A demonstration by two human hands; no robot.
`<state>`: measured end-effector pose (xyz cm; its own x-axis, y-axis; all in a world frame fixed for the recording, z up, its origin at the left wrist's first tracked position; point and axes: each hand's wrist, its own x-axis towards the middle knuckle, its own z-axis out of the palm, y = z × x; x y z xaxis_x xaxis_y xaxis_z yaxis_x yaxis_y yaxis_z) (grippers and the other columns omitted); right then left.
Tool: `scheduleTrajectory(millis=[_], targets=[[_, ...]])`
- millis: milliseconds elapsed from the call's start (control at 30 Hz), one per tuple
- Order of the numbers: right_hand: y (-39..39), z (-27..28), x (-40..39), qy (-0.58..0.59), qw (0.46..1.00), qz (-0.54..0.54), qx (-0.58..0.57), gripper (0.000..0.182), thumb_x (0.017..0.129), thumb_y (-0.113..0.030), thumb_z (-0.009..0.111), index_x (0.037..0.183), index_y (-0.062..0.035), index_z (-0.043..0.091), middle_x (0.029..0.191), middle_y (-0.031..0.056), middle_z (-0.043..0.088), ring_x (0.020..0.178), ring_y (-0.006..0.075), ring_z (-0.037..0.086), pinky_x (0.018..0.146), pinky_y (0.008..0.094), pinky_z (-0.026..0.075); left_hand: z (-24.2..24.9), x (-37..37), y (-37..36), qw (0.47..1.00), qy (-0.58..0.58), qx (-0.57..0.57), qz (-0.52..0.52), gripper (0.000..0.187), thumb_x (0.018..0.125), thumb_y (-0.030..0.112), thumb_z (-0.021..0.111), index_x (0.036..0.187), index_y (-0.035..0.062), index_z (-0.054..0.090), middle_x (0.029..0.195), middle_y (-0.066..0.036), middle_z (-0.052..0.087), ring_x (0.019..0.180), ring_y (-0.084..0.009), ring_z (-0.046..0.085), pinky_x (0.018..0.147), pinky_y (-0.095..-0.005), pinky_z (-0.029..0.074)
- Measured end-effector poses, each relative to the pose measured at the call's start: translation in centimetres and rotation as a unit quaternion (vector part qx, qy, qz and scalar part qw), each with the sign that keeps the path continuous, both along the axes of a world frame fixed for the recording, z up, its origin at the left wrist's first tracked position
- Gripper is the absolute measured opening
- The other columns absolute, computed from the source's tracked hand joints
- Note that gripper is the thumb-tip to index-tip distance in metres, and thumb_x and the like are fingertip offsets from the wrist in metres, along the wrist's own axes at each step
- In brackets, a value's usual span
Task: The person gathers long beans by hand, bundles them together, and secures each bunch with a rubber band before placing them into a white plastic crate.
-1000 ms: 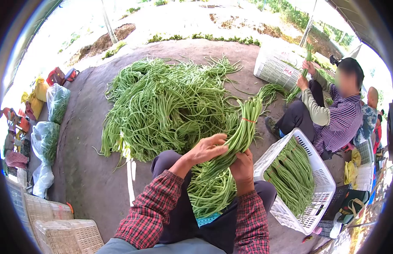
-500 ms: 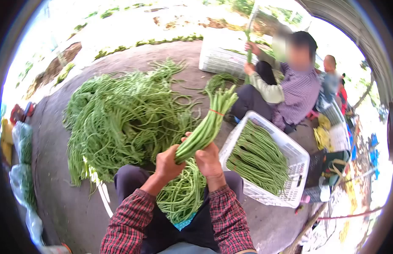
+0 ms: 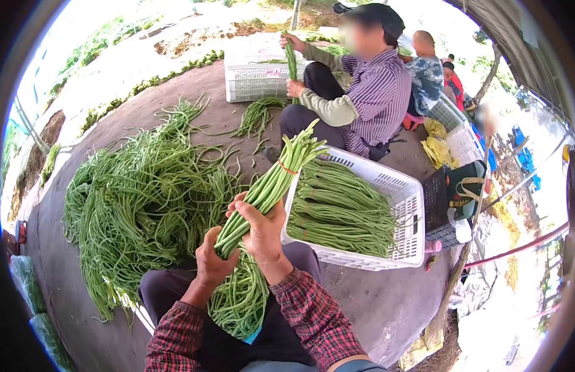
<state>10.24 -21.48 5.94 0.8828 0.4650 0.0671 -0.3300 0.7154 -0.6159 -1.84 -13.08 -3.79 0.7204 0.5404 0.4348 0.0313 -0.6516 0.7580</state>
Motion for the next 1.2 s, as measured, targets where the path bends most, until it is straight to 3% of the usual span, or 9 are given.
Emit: scheduleTrajectory(millis=[167,367,533,733,900,1033,1067,1133,1200], targets=[[-3.8,6.4,4.2,-0.047,0.998,-0.010,0.027,0.035,0.084,0.007,0.064,0.114,-0.0017,0.050,0.093,0.0133,0.065,0.076,0.0231,0.068,0.066,0.0384,0.061,-3.9,-0.4,0.9,0.986,0.146,0.051,-0.064,0.085,0.068,0.026,0.090,0.137,0.0020,0.047,0.100,-0.018,0.070,0.091,-0.0379,0.069,0.081,-0.0461,0.055],[-11.5,12.3,10.8,-0.168,0.980,-0.110,-0.004,0.028,0.083,0.001,0.067,0.108,-0.0030,0.056,0.090,0.0134,0.065,0.080,0.0250,0.066,0.070,0.0420,0.060,-2.1,-1.3,1.5,0.961,0.239,0.095,-0.102,0.088,0.069,0.025,0.089,0.141,0.0026,0.043,0.106,-0.018,0.071,0.100,-0.0383,0.068,0.086,-0.0474,0.052],[-21.0,15.7,16.4,-0.254,0.937,-0.224,-0.087,0.031,0.083,0.000,0.069,0.112,-0.0028,0.058,0.095,0.0133,0.065,0.083,0.0236,0.066,0.077,0.0449,0.058,-2.5,-1.7,1.9,0.956,0.253,0.087,-0.120,0.081,0.074,0.022,0.085,0.141,0.0016,0.043,0.105,-0.020,0.072,0.095,-0.0400,0.069,0.081,-0.0485,0.054],[-31.3,16.8,21.9,-0.365,0.840,-0.330,-0.227,0.029,0.086,0.007,0.065,0.114,-0.0004,0.059,0.102,0.0136,0.067,0.086,0.0217,0.066,0.077,0.0382,0.057,-1.7,-1.7,1.7,0.954,0.263,0.065,-0.129,0.078,0.077,0.020,0.083,0.143,0.0026,0.044,0.104,-0.019,0.071,0.095,-0.0377,0.069,0.081,-0.0456,0.056],[-31.2,8.6,21.8,-0.491,0.552,-0.352,-0.575,0.036,0.084,-0.004,0.072,0.117,-0.0007,0.057,0.099,0.0133,0.068,0.086,0.0239,0.069,0.081,0.0368,0.057,-2.1,-1.4,1.7,0.952,0.263,0.065,-0.143,0.077,0.077,0.019,0.083,0.142,0.0025,0.045,0.103,-0.018,0.071,0.095,-0.0372,0.070,0.081,-0.0449,0.056],[-26.8,-6.5,18.2,-0.459,0.591,-0.041,-0.662,0.049,0.075,-0.002,0.072,0.122,-0.0040,0.055,0.106,0.0194,0.069,0.095,0.0369,0.071,0.083,0.0434,0.058,-1.9,-1.5,1.5,0.948,0.277,0.068,-0.144,0.075,0.078,0.017,0.082,0.141,0.0024,0.046,0.102,-0.018,0.071,0.094,-0.0366,0.070,0.081,-0.0448,0.056],[-25.7,-9.0,16.8,-0.434,0.576,0.091,-0.686,0.049,0.082,-0.020,0.074,0.125,-0.0049,0.056,0.109,0.0206,0.068,0.101,0.0375,0.068,0.089,0.0458,0.055,-2.0,-1.5,1.5,0.947,0.279,0.066,-0.144,0.074,0.078,0.017,0.082,0.141,0.0024,0.046,0.101,-0.018,0.071,0.094,-0.0365,0.070,0.081,-0.0449,0.056],[-25.4,-15.9,15.1,-0.570,0.521,0.148,-0.618,0.052,0.089,-0.043,0.066,0.125,-0.0046,0.060,0.111,0.0227,0.066,0.104,0.0377,0.065,0.094,0.0470,0.050,-1.9,-1.7,1.7,0.946,0.281,0.074,-0.144,0.074,0.077,0.017,0.081,0.140,0.0019,0.046,0.099,-0.018,0.071,0.094,-0.0368,0.070,0.081,-0.0462,0.055],[-23.5,-13.9,16.3,-0.497,0.533,0.238,-0.643,0.054,0.092,-0.048,0.061,0.122,-0.0042,0.063,0.112,0.0231,0.066,0.105,0.0386,0.065,0.095,0.0465,0.050,-1.8,-1.8,1.7,0.945,0.285,0.077,-0.143,0.074,0.076,0.016,0.081,0.139,0.0014,0.045,0.098,-0.019,0.072,0.094,-0.0371,0.070,0.081,-0.0474,0.054]])
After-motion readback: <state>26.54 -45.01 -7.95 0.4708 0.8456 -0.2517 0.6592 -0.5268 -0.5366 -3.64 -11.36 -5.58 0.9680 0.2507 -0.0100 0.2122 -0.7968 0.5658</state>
